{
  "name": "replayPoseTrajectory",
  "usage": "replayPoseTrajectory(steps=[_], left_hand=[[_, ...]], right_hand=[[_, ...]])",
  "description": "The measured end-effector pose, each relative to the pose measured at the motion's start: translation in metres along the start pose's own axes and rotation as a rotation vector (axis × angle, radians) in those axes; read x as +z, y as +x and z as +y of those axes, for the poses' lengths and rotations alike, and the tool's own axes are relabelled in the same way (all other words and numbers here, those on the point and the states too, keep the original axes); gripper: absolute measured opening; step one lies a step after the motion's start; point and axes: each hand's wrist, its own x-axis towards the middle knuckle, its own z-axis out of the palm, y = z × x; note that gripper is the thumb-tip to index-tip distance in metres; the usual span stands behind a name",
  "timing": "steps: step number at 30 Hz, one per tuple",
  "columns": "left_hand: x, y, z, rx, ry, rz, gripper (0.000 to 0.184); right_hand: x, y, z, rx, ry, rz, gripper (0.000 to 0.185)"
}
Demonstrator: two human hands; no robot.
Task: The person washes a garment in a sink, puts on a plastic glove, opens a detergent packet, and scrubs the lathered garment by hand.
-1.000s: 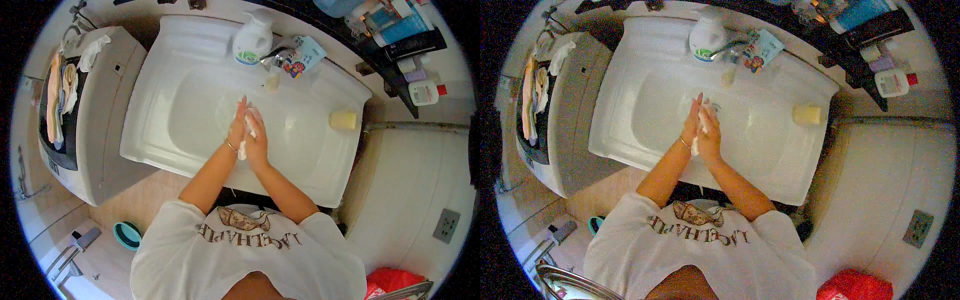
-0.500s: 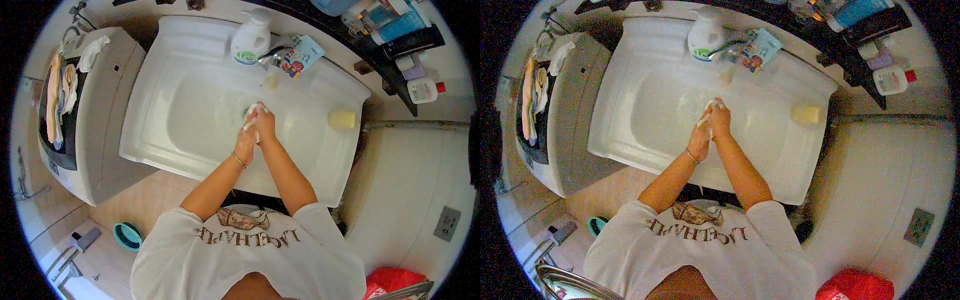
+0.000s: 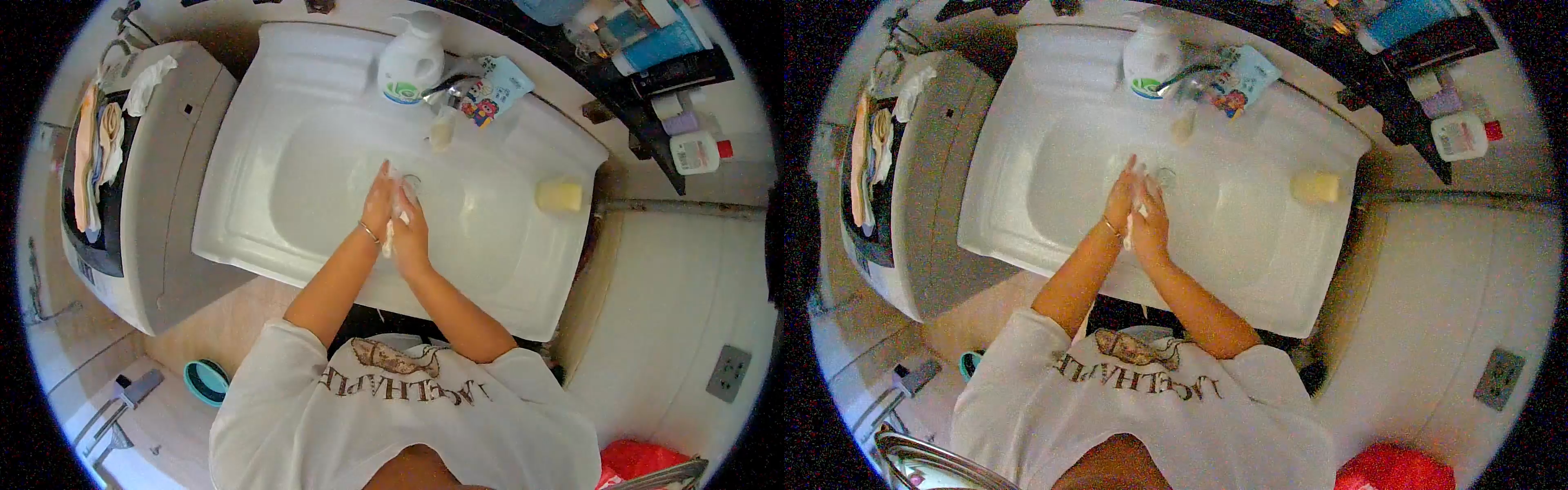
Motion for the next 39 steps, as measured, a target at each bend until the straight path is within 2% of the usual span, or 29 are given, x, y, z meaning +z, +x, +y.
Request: replayPoseTrajectory(steps=[1,2,3,4,6,8,9,10,11,12,13,14,15,16,18,19,20,21,23,26,27,28,30,31,33,34,36,38,39], left_hand=[[0.006,-0.01,0.002,-0.132,0.037,0.058,0.041],[0.022,-0.022,0.02,-0.263,0.075,0.113,0.041],[0.034,-0.027,0.027,-0.391,0.112,0.167,0.041],[0.039,-0.028,0.017,-0.39,0.113,0.169,0.041],[0.045,-0.032,0.0,-0.132,-0.142,0.379,0.036],[0.026,-0.01,0.015,-0.06,-0.027,0.338,0.036],[0.019,-0.002,0.023,0.012,0.09,0.298,0.037],[0.014,-0.004,0.015,0.01,0.091,0.3,0.037],[0.008,-0.006,-0.002,-0.045,0.306,0.145,0.038],[0.018,-0.013,-0.003,-0.142,-0.026,0.164,0.034],[0.029,-0.02,-0.003,-0.232,-0.358,0.22,0.03],[0.028,-0.024,-0.014,-0.231,-0.356,0.218,0.03],[0.028,-0.028,-0.02,-0.025,-0.121,0.24,0.028],[0.021,-0.025,-0.024,-0.075,-0.119,0.271,0.025],[0.016,-0.019,-0.006,-0.176,-0.118,0.333,0.021],[0.01,-0.014,-0.006,-0.175,-0.247,0.285,0.019],[0.007,-0.01,-0.006,-0.176,-0.374,0.237,0.017],[0.009,-0.006,-0.002,-0.154,-0.531,0.276,0.015],[0.019,-0.015,0.012,-0.188,-0.495,0.308,0.017],[0.012,-0.018,0.02,-0.237,-0.469,0.346,0.019],[0.005,-0.017,0.02,-0.251,-0.482,0.36,0.02],[-0.001,-0.015,0.019,-0.252,-0.481,0.357,0.02],[-0.016,-0.007,0.013,-0.122,-0.142,0.277,0.027],[-0.023,-0.003,0.009,-0.055,0.024,0.236,0.03],[-0.033,0.006,-0.009,0.051,0.273,0.174,0.035],[-0.037,0.009,-0.021,0.088,0.355,0.155,0.037],[-0.032,0.013,-0.054,-0.112,-0.155,-0.039,0.044],[-0.022,0.006,-0.06,-0.212,-0.409,-0.136,0.047],[-0.006,-0.011,-0.029,-0.072,0.516,-0.209,0.048]], right_hand=[[-0.003,0.006,0.007,-0.11,-0.137,0.002,0.038],[-0.009,0.022,0.009,-0.108,-0.134,0.0,0.038],[-0.016,0.048,0.009,0.166,0.007,-0.089,0.038],[-0.022,0.07,0.009,0.441,0.147,-0.178,0.038],[-0.019,0.065,0.008,0.723,0.285,-0.267,0.038],[-0.003,0.025,0.003,-0.063,-0.085,0.039,0.041],[-0.002,0.021,-0.001,-0.066,-0.087,0.036,0.041],[-0.002,0.015,-0.004,-0.163,-0.185,0.082,0.039],[-0.004,0.017,-0.006,-0.209,-0.231,0.106,0.039],[-0.006,0.019,-0.007,-0.254,-0.278,0.133,0.04],[-0.015,0.042,-0.006,0.147,0.153,0.08,0.04],[-0.024,0.063,-0.003,0.547,0.579,0.015,0.041],[-0.027,0.077,0.007,0.663,0.508,-0.112,0.041],[-0.023,0.072,0.018,0.664,0.508,-0.109,0.041],[-0.01,0.044,0.016,0.237,0.183,-0.015,0.04],[0.0,0.03,0.02,0.3,0.456,0.01,0.041],[-0.003,0.023,0.012,0.299,0.455,0.009,0.041],[-0.008,0.018,-0.004,0.293,0.485,0.032,0.04],[-0.02,0.023,-0.001,0.328,0.559,0.038,0.033],[-0.041,0.044,-0.012,0.351,0.684,-0.022,0.033],[-0.046,0.052,-0.004,0.239,0.439,-0.052,0.03],[-0.051,0.054,0.004,0.239,0.44,-0.049,0.03],[-0.059,0.057,-0.01,0.248,0.182,-0.061,0.023],[-0.056,0.052,-0.01,0.249,0.183,-0.06,0.023],[-0.042,0.037,-0.011,0.04,-0.163,-0.092,0.017],[-0.036,0.029,-0.013,0.039,-0.163,-0.092,0.017],[-0.026,0.014,-0.027,-0.28,-0.198,-0.081,0.018],[-0.027,0.027,-0.024,-0.438,-0.214,-0.074,0.02],[-0.033,0.057,-0.013,-0.206,-0.223,0.042,0.02]])
